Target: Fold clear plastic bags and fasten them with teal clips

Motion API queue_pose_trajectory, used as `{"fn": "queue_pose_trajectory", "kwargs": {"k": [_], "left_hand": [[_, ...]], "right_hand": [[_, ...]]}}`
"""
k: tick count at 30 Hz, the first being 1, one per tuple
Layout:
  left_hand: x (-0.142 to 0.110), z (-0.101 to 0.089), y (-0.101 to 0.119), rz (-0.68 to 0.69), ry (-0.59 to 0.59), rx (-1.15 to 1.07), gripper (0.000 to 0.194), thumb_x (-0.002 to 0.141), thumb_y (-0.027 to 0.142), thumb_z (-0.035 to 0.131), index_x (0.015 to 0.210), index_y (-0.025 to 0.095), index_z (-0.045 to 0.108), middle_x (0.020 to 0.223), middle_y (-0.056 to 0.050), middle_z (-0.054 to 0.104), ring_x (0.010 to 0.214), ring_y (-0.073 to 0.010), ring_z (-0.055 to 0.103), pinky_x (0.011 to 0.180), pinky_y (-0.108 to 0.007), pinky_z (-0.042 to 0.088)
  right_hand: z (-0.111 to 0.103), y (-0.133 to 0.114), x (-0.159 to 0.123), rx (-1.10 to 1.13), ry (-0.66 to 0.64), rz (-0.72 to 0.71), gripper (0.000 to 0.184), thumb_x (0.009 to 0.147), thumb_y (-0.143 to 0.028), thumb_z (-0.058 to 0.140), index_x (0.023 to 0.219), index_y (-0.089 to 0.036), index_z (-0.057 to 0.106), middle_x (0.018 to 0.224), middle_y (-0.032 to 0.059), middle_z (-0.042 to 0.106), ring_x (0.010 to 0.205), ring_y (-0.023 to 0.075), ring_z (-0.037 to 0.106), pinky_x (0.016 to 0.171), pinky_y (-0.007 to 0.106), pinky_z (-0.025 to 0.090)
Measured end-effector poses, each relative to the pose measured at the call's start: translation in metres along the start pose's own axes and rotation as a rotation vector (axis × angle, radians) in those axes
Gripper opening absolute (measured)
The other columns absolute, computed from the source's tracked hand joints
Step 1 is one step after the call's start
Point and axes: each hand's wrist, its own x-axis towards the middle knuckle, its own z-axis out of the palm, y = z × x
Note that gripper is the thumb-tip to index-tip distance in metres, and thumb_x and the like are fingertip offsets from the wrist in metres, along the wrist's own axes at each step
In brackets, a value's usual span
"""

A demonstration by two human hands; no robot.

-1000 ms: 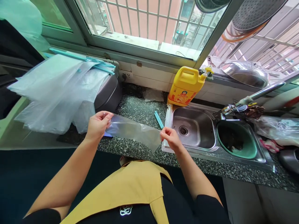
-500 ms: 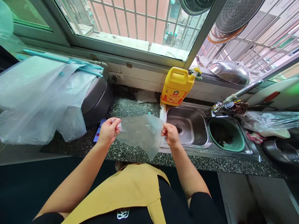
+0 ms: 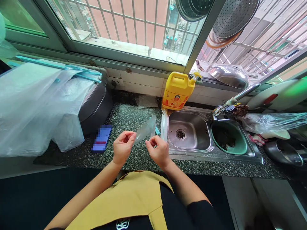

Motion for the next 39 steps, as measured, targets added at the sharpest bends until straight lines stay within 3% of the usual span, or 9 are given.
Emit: {"fn": "queue_pose_trajectory", "kwargs": {"k": [3, 9, 15, 21, 30, 33, 35, 37, 39], "left_hand": [[-0.003, 0.009, -0.003, 0.052, -0.011, 0.022, 0.011, 0.076, 0.029, 0.064, 0.073, 0.019, 0.065, 0.065, 0.001, 0.056, 0.058, -0.0103, 0.049, 0.055, -0.022, 0.040], [-0.010, 0.020, -0.005, -0.029, -0.005, -0.059, 0.015, 0.070, 0.029, 0.068, 0.066, 0.020, 0.056, 0.059, 0.004, 0.052, 0.054, -0.0098, 0.048, 0.054, -0.021, 0.042], [-0.013, 0.015, -0.003, -0.017, -0.116, -0.070, 0.013, 0.073, 0.031, 0.066, 0.069, 0.019, 0.061, 0.064, 0.000, 0.059, 0.060, -0.0124, 0.054, 0.059, -0.024, 0.046], [-0.013, 0.007, -0.006, 0.103, -0.188, 0.016, 0.013, 0.081, 0.029, 0.060, 0.075, 0.019, 0.066, 0.075, -0.004, 0.065, 0.072, -0.0152, 0.059, 0.068, -0.027, 0.049], [-0.006, -0.006, -0.004, 0.276, -0.268, 0.194, 0.020, 0.075, 0.029, 0.067, 0.093, 0.020, 0.066, 0.089, -0.006, 0.068, 0.077, -0.0167, 0.062, 0.072, -0.029, 0.052], [-0.002, -0.009, -0.003, 0.294, -0.265, 0.230, 0.014, 0.081, 0.025, 0.059, 0.090, 0.020, 0.068, 0.087, -0.006, 0.069, 0.079, -0.0171, 0.064, 0.074, -0.030, 0.052], [0.001, -0.012, 0.000, 0.303, -0.277, 0.230, 0.015, 0.084, 0.025, 0.054, 0.087, 0.021, 0.068, 0.085, -0.006, 0.070, 0.080, -0.0175, 0.065, 0.075, -0.029, 0.051], [0.004, -0.016, 0.005, 0.302, -0.311, 0.232, 0.018, 0.085, 0.025, 0.051, 0.085, 0.021, 0.068, 0.083, -0.006, 0.070, 0.078, -0.0173, 0.064, 0.073, -0.029, 0.051], [0.007, -0.022, 0.012, 0.302, -0.384, 0.252, 0.019, 0.086, 0.024, 0.049, 0.084, 0.020, 0.068, 0.079, -0.006, 0.070, 0.074, -0.0167, 0.064, 0.069, -0.027, 0.050]], "right_hand": [[0.007, -0.002, -0.003, -0.029, 0.022, -0.078, 0.023, 0.081, -0.030, 0.057, 0.061, -0.021, 0.049, 0.055, -0.0024, 0.053, 0.050, 0.0099, 0.047, 0.052, 0.023, 0.040], [0.012, -0.003, -0.005, -0.034, 0.001, -0.126, 0.020, 0.084, -0.029, 0.055, 0.065, -0.021, 0.053, 0.058, -0.0004, 0.056, 0.052, 0.0116, 0.051, 0.054, 0.025, 0.043], [0.013, -0.001, -0.004, -0.092, -0.054, -0.138, 0.017, 0.084, -0.025, 0.051, 0.069, -0.021, 0.056, 0.061, 0.0022, 0.059, 0.054, 0.0130, 0.053, 0.055, 0.026, 0.044], [0.013, -0.005, -0.003, -0.035, -0.123, -0.120, 0.011, 0.079, -0.020, 0.051, 0.080, -0.019, 0.062, 0.070, 0.0036, 0.065, 0.059, 0.0138, 0.057, 0.059, 0.026, 0.048], [0.009, -0.004, -0.001, 0.186, -0.332, 0.029, 0.038, 0.074, -0.015, 0.049, 0.109, -0.018, 0.063, 0.077, 0.0033, 0.069, 0.066, 0.0153, 0.061, 0.065, 0.029, 0.052], [0.003, -0.004, 0.002, 0.189, -0.393, -0.044, 0.037, 0.077, -0.015, 0.049, 0.111, -0.020, 0.063, 0.074, 0.0014, 0.067, 0.063, 0.0136, 0.060, 0.063, 0.027, 0.052], [-0.004, -0.005, 0.010, 0.107, -0.332, -0.140, 0.032, 0.080, -0.017, 0.051, 0.109, -0.021, 0.064, 0.073, 0.0017, 0.066, 0.063, 0.0139, 0.059, 0.063, 0.028, 0.051], [-0.011, -0.007, 0.023, -0.007, -0.257, -0.274, 0.028, 0.082, -0.022, 0.056, 0.108, -0.022, 0.064, 0.082, 0.0048, 0.067, 0.074, 0.0173, 0.061, 0.072, 0.033, 0.052], [-0.017, -0.006, 0.042, -0.095, -0.294, -0.419, 0.032, 0.080, -0.027, 0.063, 0.111, -0.022, 0.063, 0.102, 0.0085, 0.067, 0.095, 0.0225, 0.060, 0.086, 0.040, 0.049]]}}
